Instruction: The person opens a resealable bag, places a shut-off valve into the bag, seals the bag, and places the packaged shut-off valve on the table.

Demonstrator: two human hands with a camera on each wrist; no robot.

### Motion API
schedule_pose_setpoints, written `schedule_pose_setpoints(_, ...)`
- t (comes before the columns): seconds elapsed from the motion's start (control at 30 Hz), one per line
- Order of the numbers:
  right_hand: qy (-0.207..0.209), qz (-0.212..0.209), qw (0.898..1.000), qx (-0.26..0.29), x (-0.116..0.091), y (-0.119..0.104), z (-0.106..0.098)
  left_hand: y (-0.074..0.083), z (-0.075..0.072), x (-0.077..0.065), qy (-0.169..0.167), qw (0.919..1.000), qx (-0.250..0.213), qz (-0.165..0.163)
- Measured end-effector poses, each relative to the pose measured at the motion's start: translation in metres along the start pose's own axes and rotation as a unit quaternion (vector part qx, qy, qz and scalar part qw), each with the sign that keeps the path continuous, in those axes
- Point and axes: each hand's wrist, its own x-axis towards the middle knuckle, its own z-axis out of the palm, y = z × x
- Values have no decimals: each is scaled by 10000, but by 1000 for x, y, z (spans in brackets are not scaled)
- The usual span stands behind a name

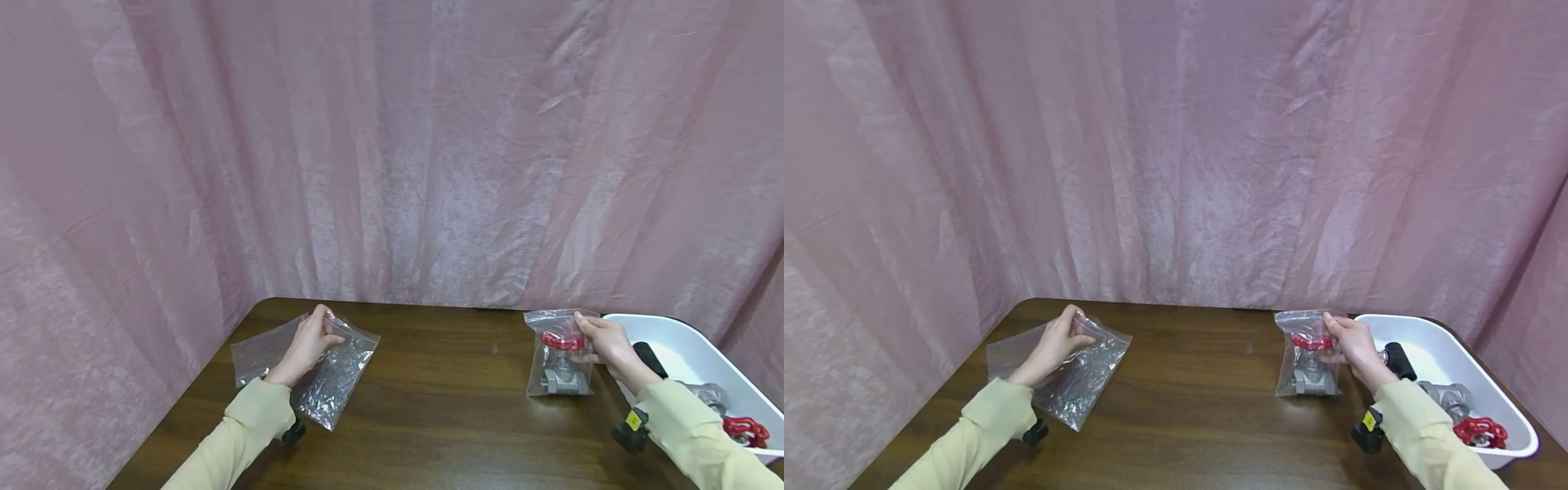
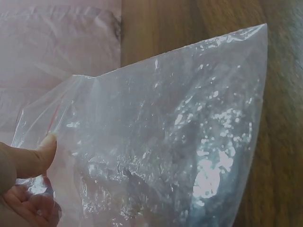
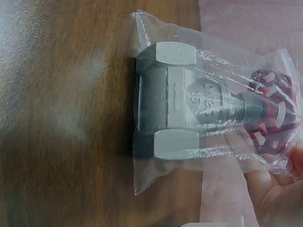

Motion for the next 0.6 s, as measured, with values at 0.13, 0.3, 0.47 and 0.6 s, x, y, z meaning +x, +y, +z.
schedule_pose_setpoints(0.13,-41,74,9997,229,3,-1,0,3,2,2,14,10000,-33,54)
schedule_pose_setpoints(0.3,-30,175,9995,274,4,-3,2,7,5,4,90,9997,-123,212)
schedule_pose_setpoints(0.47,66,119,9996,234,11,0,0,12,8,6,86,9995,-246,164)
schedule_pose_setpoints(0.6,140,139,9995,227,15,4,-1,17,13,7,60,9993,-350,142)
